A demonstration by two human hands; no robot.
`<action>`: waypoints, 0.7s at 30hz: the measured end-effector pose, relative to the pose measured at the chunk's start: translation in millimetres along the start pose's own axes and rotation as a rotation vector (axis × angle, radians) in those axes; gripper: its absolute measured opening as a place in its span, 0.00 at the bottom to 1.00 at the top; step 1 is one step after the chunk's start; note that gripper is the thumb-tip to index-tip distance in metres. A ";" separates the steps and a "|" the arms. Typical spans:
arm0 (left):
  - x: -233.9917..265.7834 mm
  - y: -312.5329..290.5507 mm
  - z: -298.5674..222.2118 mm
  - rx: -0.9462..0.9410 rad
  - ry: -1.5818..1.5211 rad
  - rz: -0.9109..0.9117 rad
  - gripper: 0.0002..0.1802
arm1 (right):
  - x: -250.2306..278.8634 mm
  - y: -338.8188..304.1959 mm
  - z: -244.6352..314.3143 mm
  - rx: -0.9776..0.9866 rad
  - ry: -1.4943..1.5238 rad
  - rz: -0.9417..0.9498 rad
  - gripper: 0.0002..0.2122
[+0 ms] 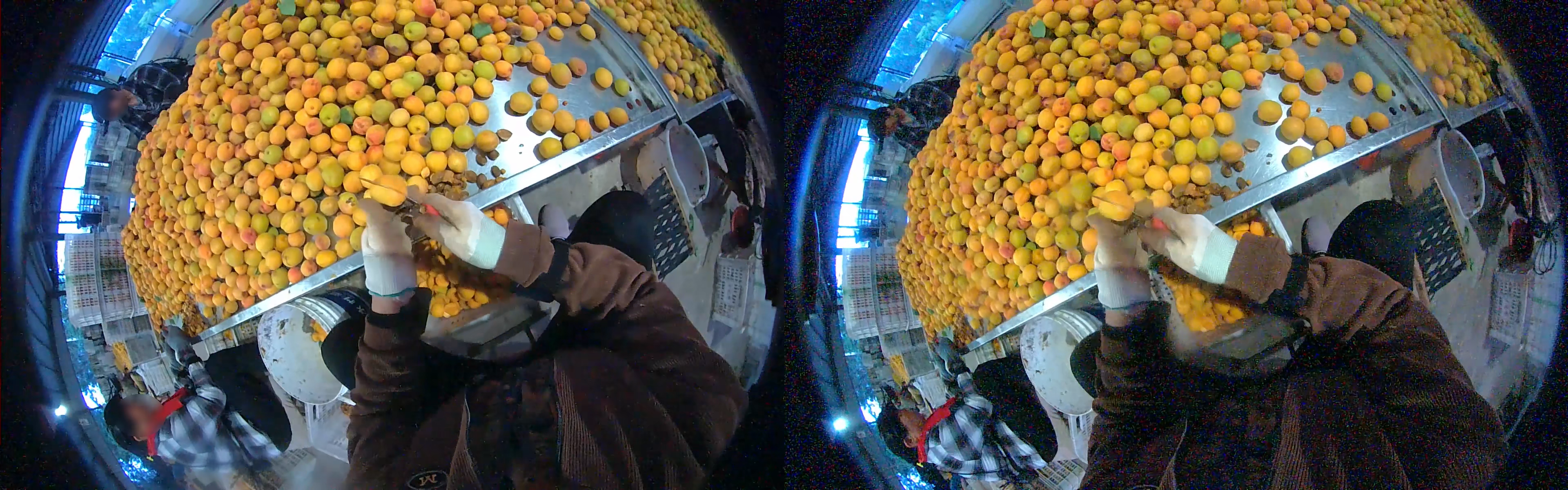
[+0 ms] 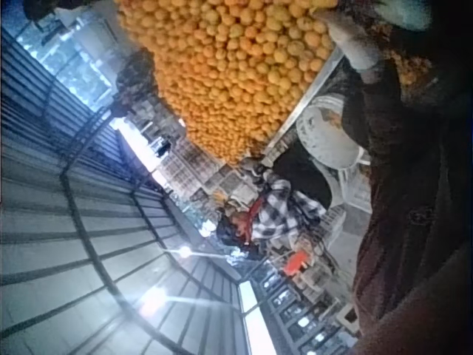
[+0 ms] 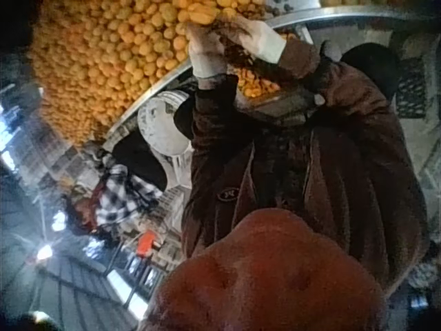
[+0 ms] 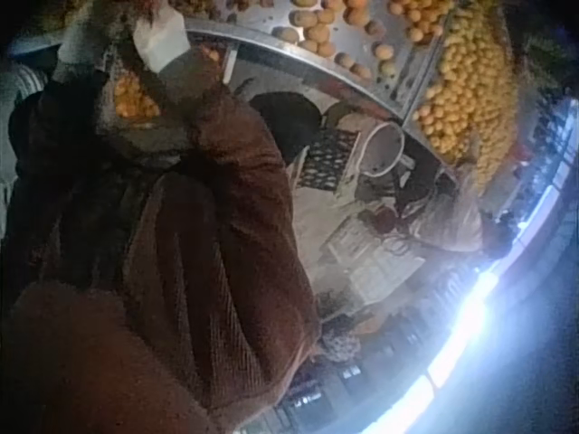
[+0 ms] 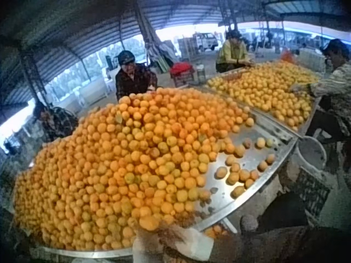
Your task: Manually coring and slicing small yellow fruits using a hand tool at a large processing table with other workers.
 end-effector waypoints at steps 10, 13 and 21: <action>-15.7 0.2 -63.6 -0.068 -0.360 -0.104 0.20 | -1.3 -6.5 17.5 0.001 0.163 0.070 0.21; -8.6 -5.3 -92.4 -0.551 0.350 -0.081 0.21 | 6.2 -7.2 31.7 0.022 0.182 -0.011 0.17; -12.7 -7.1 -91.4 -0.289 0.014 -0.044 0.19 | 11.3 -5.0 13.5 -0.031 0.123 -0.017 0.11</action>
Point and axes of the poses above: each hand's wrist, its own y-axis towards the middle knuckle, its own x-axis out of the back of the hand, z = x × y, the point moved 4 cm from there along y, towards the middle knuckle, and after that the axes turned 1 degree about z, right-handed, at the moved point
